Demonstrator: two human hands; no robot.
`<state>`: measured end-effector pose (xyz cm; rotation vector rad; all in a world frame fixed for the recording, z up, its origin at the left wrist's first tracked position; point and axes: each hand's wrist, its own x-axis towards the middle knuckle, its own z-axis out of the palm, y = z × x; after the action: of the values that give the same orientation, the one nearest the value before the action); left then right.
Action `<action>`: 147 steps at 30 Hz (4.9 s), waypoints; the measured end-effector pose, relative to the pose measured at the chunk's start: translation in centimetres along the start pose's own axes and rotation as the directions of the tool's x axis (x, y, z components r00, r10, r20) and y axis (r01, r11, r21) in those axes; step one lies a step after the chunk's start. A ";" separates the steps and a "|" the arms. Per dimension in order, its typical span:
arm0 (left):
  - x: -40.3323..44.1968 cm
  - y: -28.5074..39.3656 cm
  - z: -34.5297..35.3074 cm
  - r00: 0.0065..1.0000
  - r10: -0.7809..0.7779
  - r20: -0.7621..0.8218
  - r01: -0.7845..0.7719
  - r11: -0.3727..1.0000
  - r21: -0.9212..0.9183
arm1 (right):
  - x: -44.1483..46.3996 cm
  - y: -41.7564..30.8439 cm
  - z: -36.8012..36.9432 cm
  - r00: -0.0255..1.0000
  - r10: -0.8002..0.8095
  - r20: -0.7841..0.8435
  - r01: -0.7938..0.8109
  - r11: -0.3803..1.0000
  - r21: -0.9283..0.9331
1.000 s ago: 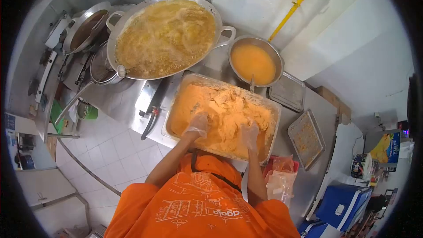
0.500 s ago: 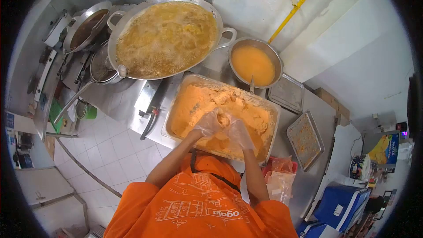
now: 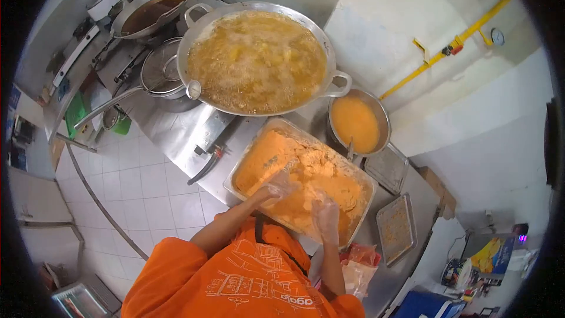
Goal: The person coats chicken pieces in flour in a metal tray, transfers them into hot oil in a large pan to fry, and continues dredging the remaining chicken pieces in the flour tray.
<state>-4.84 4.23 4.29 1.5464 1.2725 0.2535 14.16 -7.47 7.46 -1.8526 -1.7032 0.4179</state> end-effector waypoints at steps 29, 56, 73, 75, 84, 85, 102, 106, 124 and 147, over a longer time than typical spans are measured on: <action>6.8 -12.4 8.8 0.949 0.315 0.010 -0.281 0.830 0.481 | 40.9 -14.8 -5.8 0.931 -0.357 0.076 0.354 0.934 0.044; -3.3 -3.6 -0.8 0.940 0.324 -0.103 -0.287 0.918 0.274 | -2.4 10.3 2.7 0.872 0.421 0.250 -0.369 0.901 -0.229; 0.1 -4.7 0.5 0.955 0.288 -0.077 -0.211 0.834 0.509 | -1.5 8.9 5.4 0.991 0.136 0.021 -0.134 0.988 -0.076; -0.4 -3.9 0.6 0.916 0.300 -0.267 -0.200 0.918 0.343 | -1.8 6.7 3.1 0.990 0.062 -0.129 -0.046 0.991 0.124; -2.1 0.9 -0.3 0.971 0.231 -0.059 -0.208 0.942 0.265 | 0.7 -1.2 -1.1 0.976 0.157 0.149 -0.193 0.943 0.270; -2.5 1.9 -0.3 0.964 0.261 -0.048 -0.254 0.959 0.124 | 1.2 -1.7 -0.4 0.957 0.186 0.223 -0.231 0.953 0.194; 5.8 -10.7 -1.7 0.939 0.307 -0.157 -0.156 0.785 0.599 | 0.7 0.4 -2.0 0.995 0.064 0.075 -0.068 0.996 0.056; 9.8 -9.5 -0.7 0.974 0.117 0.193 -0.222 0.656 0.721 | 1.4 1.6 -3.4 0.944 0.287 0.162 -0.276 0.957 -0.084; 1.4 -5.2 0.9 0.988 0.109 0.110 -0.154 0.774 0.614 | 27.8 -25.9 -10.0 0.892 -0.336 0.303 0.240 0.919 0.313; 3.1 -9.8 3.2 0.987 0.147 -0.062 -0.093 0.850 0.518 | 25.5 -24.6 -5.5 0.946 -0.259 -0.192 0.311 0.894 0.324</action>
<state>-6.95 3.55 -6.27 2.0984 1.3948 0.0677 1.26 16.69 30.52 -1.3202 -1.6456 0.4221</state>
